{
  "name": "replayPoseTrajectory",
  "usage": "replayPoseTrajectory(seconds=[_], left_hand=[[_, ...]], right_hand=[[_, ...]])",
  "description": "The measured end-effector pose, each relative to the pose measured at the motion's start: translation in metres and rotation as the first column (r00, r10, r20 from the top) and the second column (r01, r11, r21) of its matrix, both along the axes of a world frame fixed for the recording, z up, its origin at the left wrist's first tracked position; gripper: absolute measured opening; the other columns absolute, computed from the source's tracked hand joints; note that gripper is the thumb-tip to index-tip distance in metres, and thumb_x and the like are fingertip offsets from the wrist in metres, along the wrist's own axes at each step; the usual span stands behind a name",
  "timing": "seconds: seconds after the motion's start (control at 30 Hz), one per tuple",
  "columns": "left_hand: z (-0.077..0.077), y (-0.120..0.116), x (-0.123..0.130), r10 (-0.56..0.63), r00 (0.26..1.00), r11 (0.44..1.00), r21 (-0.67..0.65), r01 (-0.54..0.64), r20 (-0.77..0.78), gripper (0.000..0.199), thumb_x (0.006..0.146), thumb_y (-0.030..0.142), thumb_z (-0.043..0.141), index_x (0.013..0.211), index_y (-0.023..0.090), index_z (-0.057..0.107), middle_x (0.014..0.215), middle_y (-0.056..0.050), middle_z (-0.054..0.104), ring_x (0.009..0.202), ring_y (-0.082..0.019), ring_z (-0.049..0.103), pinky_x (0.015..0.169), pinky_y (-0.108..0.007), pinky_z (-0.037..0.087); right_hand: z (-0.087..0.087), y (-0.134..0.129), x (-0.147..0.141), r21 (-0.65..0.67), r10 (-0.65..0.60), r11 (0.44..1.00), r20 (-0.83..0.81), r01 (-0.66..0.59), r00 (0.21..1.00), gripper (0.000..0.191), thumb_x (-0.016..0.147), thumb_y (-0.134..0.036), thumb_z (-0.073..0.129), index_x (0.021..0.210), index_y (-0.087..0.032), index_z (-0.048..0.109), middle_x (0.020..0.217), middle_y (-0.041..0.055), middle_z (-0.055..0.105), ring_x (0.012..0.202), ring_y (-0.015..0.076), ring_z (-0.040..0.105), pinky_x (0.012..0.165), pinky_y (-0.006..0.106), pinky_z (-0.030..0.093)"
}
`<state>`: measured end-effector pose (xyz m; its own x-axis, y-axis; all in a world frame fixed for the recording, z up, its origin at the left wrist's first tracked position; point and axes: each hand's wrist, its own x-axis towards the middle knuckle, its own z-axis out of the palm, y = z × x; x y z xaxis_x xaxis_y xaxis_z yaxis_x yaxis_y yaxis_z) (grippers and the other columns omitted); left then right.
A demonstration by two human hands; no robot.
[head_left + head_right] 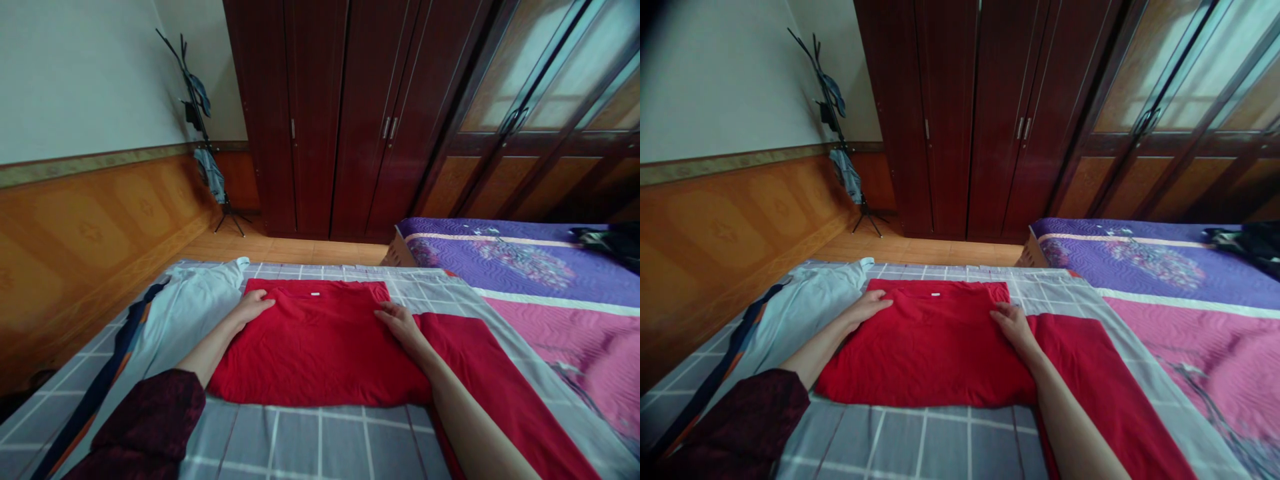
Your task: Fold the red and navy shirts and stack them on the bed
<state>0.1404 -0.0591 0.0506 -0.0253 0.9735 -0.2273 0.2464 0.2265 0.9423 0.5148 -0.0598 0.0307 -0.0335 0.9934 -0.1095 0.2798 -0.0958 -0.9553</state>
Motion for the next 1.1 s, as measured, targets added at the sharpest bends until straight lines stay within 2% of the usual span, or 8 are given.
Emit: replayPoseTrajectory(seconds=[0.13,0.33,0.47,0.6,0.7,0.8,0.87,1.1], left_hand=[[-0.003,0.002,0.002,-0.025,1.0,0.994,0.102,0.026,-0.009,0.048,0.064,0.048,0.064,0.098,0.015,0.058,0.085,-0.005,0.07,0.087,-0.024,0.066,0.078,-0.034,0.05],[-0.011,0.0,-0.001,0.046,0.981,0.982,0.191,-0.01,-0.186,0.036,0.072,0.04,0.055,0.097,0.014,0.059,0.085,-0.006,0.069,0.089,-0.025,0.065,0.079,-0.035,0.049],[-0.001,-0.003,0.0,0.143,0.906,0.965,0.26,-0.037,-0.399,0.024,0.074,0.024,0.057,0.097,0.017,0.06,0.094,-0.007,0.066,0.102,-0.027,0.06,0.091,-0.039,0.043],[0.007,-0.021,0.019,0.172,0.815,0.927,0.37,0.055,-0.554,0.037,0.078,0.018,0.057,0.114,0.02,0.056,0.122,-0.01,0.056,0.123,-0.026,0.045,0.106,-0.041,0.029],[-0.004,-0.037,0.042,0.093,0.737,0.891,0.386,0.239,-0.67,0.034,0.084,0.026,0.056,0.118,0.02,0.057,0.125,-0.009,0.056,0.123,-0.025,0.045,0.108,-0.039,0.03],[-0.026,-0.048,0.056,0.115,0.544,0.853,0.363,0.374,-0.831,0.041,0.088,0.032,0.051,0.124,0.014,0.055,0.133,-0.015,0.051,0.128,-0.03,0.041,0.109,-0.046,0.028],[-0.039,-0.05,0.058,0.156,0.461,0.845,0.36,0.396,-0.874,0.044,0.09,0.034,0.048,0.128,0.012,0.052,0.138,-0.016,0.048,0.131,-0.031,0.038,0.11,-0.048,0.026],[-0.047,-0.048,0.052,0.172,0.46,0.826,0.382,0.415,-0.871,0.047,0.092,0.04,0.044,0.13,0.014,0.052,0.139,-0.015,0.048,0.133,-0.03,0.037,0.111,-0.05,0.026]], right_hand=[[-0.012,0.006,0.004,0.045,-0.043,0.998,0.017,0.042,0.999,0.048,0.068,-0.04,0.058,0.105,-0.011,0.06,0.06,-0.0001,0.059,0.053,0.0149,0.053,0.048,0.024,0.04],[-0.018,0.011,0.009,0.087,-0.054,0.995,0.137,0.042,0.989,0.047,0.069,-0.031,0.057,0.111,-0.009,0.063,0.059,-0.0011,0.06,0.053,0.0149,0.053,0.049,0.024,0.04],[-0.015,0.009,0.008,0.108,-0.073,0.993,0.225,0.05,0.972,0.049,0.07,-0.028,0.055,0.114,-0.006,0.062,0.053,-0.0023,0.057,0.049,0.0144,0.051,0.046,0.024,0.037],[-0.011,0.008,0.007,0.128,-0.091,0.99,0.305,0.054,0.948,0.049,0.07,-0.026,0.057,0.114,-0.005,0.062,0.054,-0.0017,0.057,0.053,0.0156,0.053,0.05,0.025,0.039],[-0.009,0.007,0.007,0.127,-0.091,0.991,0.352,0.049,0.931,0.049,0.07,-0.024,0.058,0.114,-0.005,0.062,0.057,0.0003,0.06,0.056,0.017,0.056,0.054,0.026,0.042],[-0.005,0.005,0.007,0.122,-0.084,0.992,0.384,0.04,0.919,0.045,0.072,-0.024,0.059,0.113,-0.006,0.063,0.068,0.0041,0.066,0.067,0.0195,0.061,0.059,0.026,0.045],[-0.003,0.003,0.006,0.117,-0.079,0.993,0.403,0.035,0.912,0.04,0.073,-0.025,0.06,0.11,-0.008,0.064,0.074,0.0058,0.068,0.073,0.0204,0.063,0.061,0.026,0.047],[0.012,0.027,-0.003,0.022,-0.063,0.998,0.53,0.06,0.846,0.032,0.075,-0.039,0.065,0.09,-0.011,0.068,0.052,0.0016,0.059,0.045,0.0156,0.055,0.044,0.024,0.037]])
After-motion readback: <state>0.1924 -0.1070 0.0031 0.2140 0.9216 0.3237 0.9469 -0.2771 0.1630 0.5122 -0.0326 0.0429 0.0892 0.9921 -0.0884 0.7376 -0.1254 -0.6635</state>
